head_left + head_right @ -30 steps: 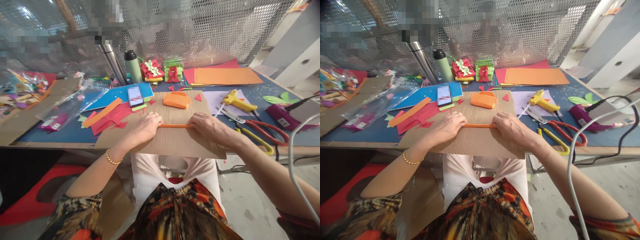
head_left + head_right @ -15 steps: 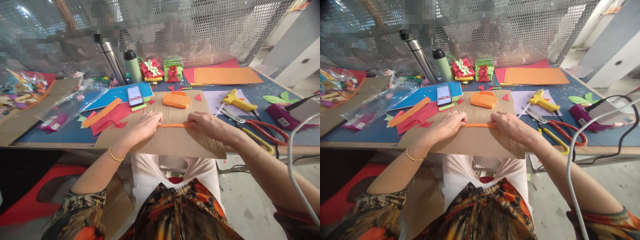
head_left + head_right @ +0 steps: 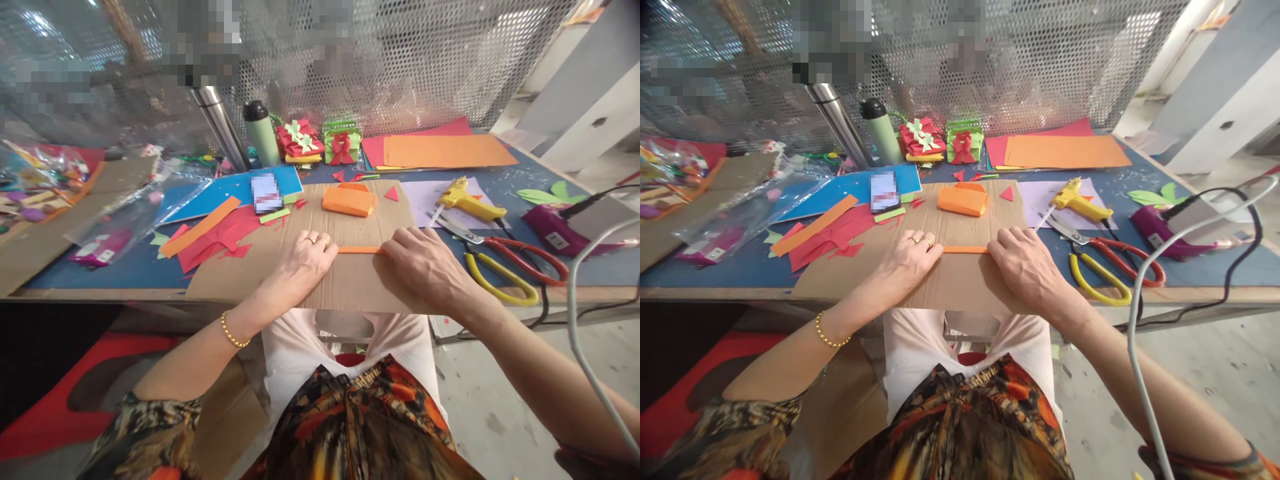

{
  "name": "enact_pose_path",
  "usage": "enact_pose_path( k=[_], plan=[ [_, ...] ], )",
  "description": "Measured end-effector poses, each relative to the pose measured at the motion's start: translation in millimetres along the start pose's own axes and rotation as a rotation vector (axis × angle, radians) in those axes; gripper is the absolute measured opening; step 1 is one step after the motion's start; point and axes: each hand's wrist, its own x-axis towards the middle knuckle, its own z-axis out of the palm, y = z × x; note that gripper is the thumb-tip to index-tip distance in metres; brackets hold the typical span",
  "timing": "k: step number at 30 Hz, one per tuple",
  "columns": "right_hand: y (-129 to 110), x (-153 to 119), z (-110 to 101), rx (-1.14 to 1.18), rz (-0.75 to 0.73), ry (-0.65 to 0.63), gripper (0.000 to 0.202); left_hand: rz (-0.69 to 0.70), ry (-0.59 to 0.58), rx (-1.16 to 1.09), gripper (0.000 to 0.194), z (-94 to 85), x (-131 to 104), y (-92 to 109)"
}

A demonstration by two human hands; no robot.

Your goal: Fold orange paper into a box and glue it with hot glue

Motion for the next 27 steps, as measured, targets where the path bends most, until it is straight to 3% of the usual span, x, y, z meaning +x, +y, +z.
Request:
enact_pose_path(
  k=[4,8,18,27],
  plan=[
    [-9.8,-8.0,-4.6,0.013,-0.057,-0.038,0.025,-0.050,-0.086,0.068,0.042,-15.1,-2.4,16.4],
    [-22.3,-5.1,-9.2,-0.111,0.012,-0.001,0.031,-0.092,-0.176,0.133,0.061,-27.8,-3.2,31.2],
    [-32.5,-10.7,-12.1,-0.147,0.166,-0.004,0.037,-0.156,-0.236,0.058,0.067,-25.4,5.0,35.0],
    [-18.8,-31.3,-14.6,-0.288,0.229,0.053,0.042,-0.146,-0.092,0.064,0.063,-18.0,-0.9,32.5]
  ],
)
